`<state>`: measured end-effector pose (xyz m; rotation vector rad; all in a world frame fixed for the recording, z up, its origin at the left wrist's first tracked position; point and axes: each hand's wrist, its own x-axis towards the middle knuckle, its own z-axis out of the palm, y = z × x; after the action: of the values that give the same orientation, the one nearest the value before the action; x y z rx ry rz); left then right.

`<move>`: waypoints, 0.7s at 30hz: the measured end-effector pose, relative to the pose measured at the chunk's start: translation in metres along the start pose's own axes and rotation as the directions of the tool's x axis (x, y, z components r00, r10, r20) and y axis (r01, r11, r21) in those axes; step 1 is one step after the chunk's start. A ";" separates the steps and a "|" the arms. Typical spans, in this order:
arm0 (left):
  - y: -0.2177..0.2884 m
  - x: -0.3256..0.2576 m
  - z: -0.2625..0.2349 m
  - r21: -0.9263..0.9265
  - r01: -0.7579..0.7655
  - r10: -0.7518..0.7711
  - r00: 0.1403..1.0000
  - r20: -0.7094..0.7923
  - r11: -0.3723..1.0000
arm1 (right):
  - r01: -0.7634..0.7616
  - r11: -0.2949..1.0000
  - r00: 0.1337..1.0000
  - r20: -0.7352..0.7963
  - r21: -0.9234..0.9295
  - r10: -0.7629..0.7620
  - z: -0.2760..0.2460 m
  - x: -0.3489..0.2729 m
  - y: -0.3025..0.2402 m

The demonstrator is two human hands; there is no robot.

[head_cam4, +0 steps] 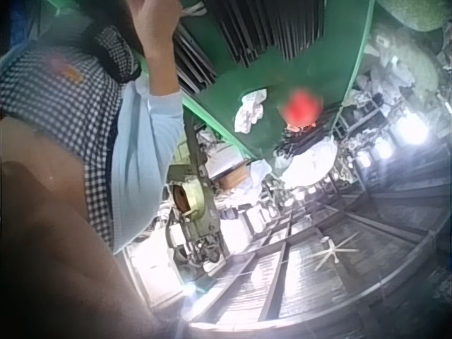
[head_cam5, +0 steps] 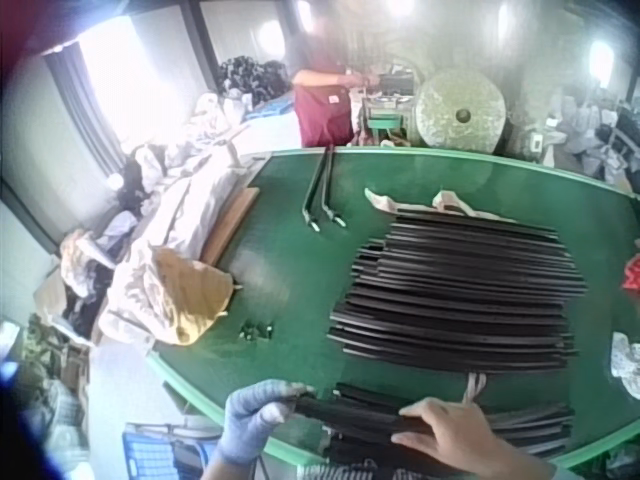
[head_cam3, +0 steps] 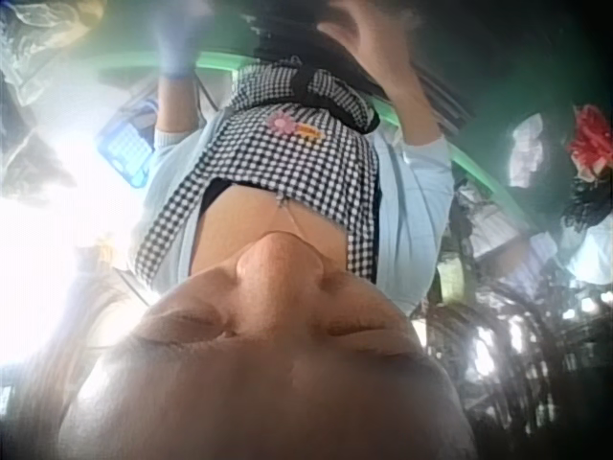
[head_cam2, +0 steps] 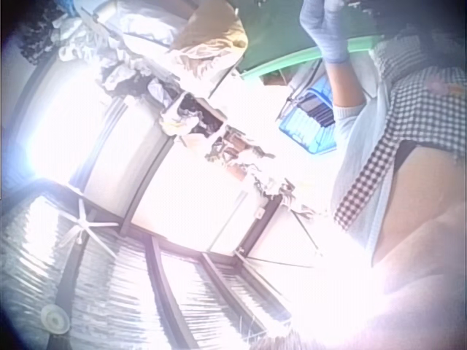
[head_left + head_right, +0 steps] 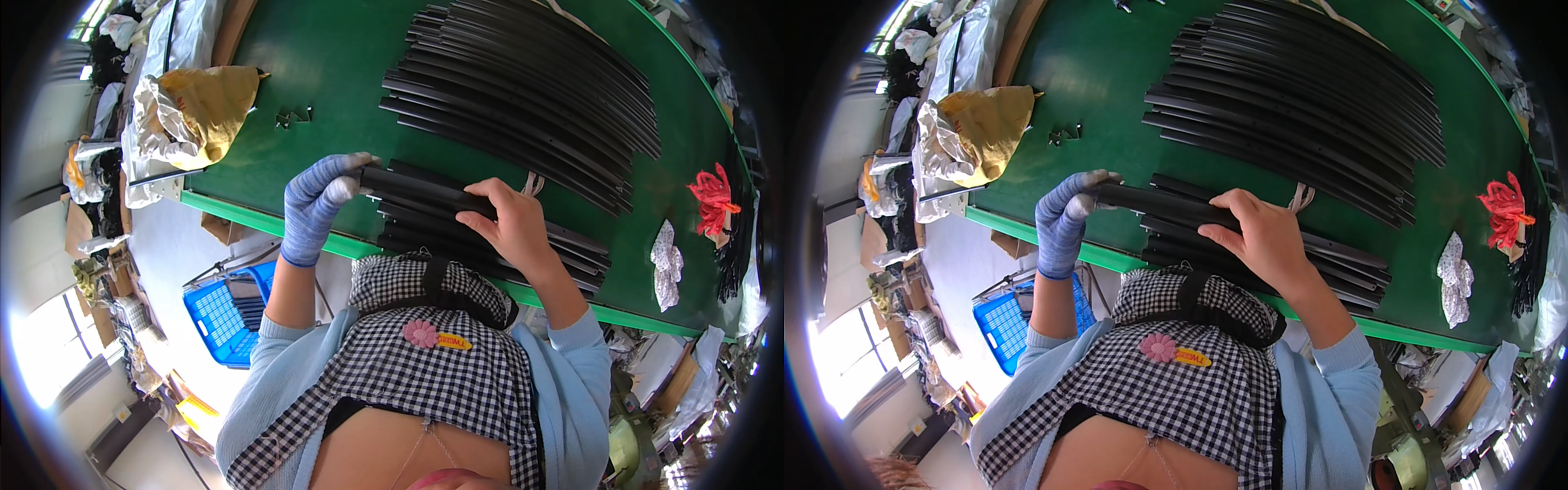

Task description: The person repeatedly picks black rods and small metal clips from a green worktable, inserts the clips into the rod ends, and stacks the assembled units. The person also briefly adjusts their sleeve and handles a rubber band while continuing the assembly.

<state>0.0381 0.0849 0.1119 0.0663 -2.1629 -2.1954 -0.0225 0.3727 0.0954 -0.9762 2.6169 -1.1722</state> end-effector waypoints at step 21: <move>-0.005 -0.001 0.029 -0.675 0.539 -0.225 0.836 0.500 0.503 | -0.113 0.987 0.994 0.011 0.118 0.113 -0.021 -0.030 -0.021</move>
<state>0.0368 0.1139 0.1077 0.1405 -1.0513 -3.4887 0.0039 0.3937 0.1204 -0.7965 2.5288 -1.2796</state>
